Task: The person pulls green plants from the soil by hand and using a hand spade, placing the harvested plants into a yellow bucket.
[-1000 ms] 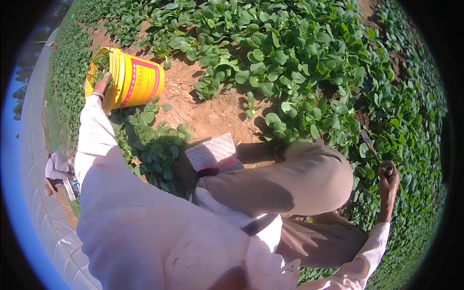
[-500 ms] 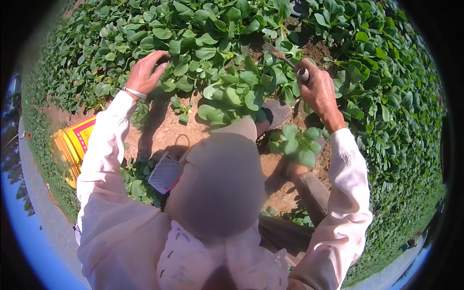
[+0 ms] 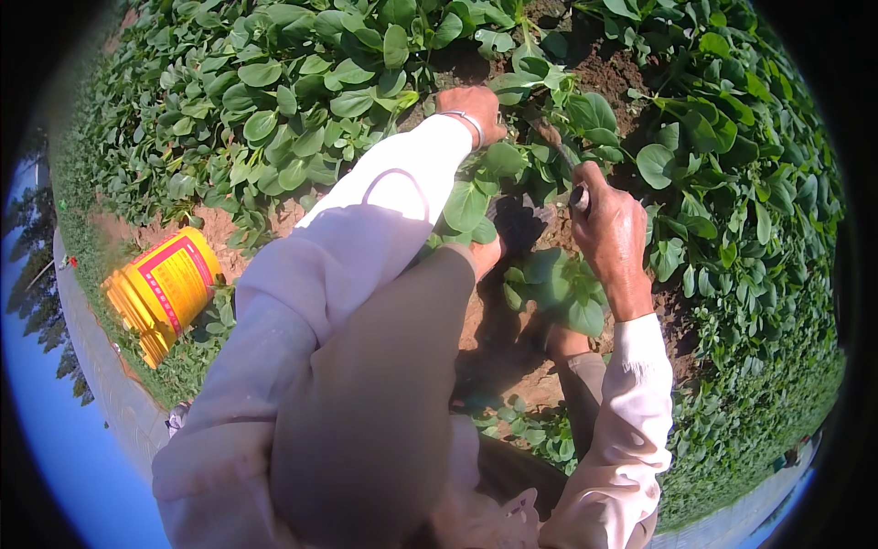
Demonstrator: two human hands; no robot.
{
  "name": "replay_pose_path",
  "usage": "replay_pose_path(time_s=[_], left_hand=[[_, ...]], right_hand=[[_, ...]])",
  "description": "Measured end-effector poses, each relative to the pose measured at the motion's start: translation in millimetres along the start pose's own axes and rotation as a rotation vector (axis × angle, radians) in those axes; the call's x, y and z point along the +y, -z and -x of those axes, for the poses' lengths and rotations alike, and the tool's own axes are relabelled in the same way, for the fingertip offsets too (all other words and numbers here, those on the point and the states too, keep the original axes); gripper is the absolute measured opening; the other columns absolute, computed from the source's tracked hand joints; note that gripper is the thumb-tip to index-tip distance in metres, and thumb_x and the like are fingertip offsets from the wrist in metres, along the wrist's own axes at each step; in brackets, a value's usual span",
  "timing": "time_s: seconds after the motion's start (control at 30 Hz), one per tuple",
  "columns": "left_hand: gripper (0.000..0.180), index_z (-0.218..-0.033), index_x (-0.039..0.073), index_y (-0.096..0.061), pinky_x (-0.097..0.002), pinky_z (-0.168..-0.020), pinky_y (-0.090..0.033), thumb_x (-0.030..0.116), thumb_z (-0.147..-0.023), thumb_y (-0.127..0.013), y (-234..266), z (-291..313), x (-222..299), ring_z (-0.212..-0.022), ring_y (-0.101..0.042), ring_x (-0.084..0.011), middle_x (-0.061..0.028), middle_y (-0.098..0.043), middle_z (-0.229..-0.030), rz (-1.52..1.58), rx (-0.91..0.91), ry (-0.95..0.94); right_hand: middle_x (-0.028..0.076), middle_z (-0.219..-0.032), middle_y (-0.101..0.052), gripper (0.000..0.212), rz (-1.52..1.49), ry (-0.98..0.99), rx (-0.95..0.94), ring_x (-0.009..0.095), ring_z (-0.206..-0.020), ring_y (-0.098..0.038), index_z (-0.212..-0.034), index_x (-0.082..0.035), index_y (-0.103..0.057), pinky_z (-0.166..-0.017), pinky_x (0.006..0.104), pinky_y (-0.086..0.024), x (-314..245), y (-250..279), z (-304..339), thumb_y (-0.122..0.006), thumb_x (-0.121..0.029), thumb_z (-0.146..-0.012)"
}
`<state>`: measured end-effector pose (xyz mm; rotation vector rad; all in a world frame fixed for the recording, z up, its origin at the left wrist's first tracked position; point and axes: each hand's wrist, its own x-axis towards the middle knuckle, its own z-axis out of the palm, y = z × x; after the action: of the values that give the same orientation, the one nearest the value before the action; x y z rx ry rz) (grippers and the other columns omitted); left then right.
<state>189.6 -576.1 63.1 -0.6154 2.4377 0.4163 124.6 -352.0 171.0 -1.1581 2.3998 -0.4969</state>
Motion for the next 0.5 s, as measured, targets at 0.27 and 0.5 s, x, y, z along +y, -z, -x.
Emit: replay_pose_path(time_s=[0.27,0.5], left_hand=[[0.034,-0.103,0.001,-0.066,-0.0461,-0.087,-0.05,0.027,-0.084,-0.055,-12.8,-12.7,-33.2,-0.097,-0.064,-0.0415,-0.0253,-0.066,-0.102,0.121,-0.073,0.031],[0.034,-0.105,0.002,-0.069,-0.0399,-0.086,-0.05,0.027,-0.084,-0.059,-31.0,-40.8,-51.6,-0.096,-0.065,-0.0364,-0.0227,-0.068,-0.099,0.327,-0.109,-0.114]], right_hand=[[0.019,-0.072,-0.064,0.03,-0.238,-0.065,-0.088,0.041,-0.072,-0.064,-0.099,-0.011,-0.057,-0.065,0.0474,-0.049,-5.3,-25.9,3.0,-0.063,-0.002,-0.072],[0.021,-0.076,-0.064,0.031,-0.242,-0.277,0.007,0.041,-0.076,-0.063,-0.102,-0.009,-0.058,-0.068,0.0448,-0.049,-33.2,-71.4,-5.1,-0.059,0.0,-0.073]])
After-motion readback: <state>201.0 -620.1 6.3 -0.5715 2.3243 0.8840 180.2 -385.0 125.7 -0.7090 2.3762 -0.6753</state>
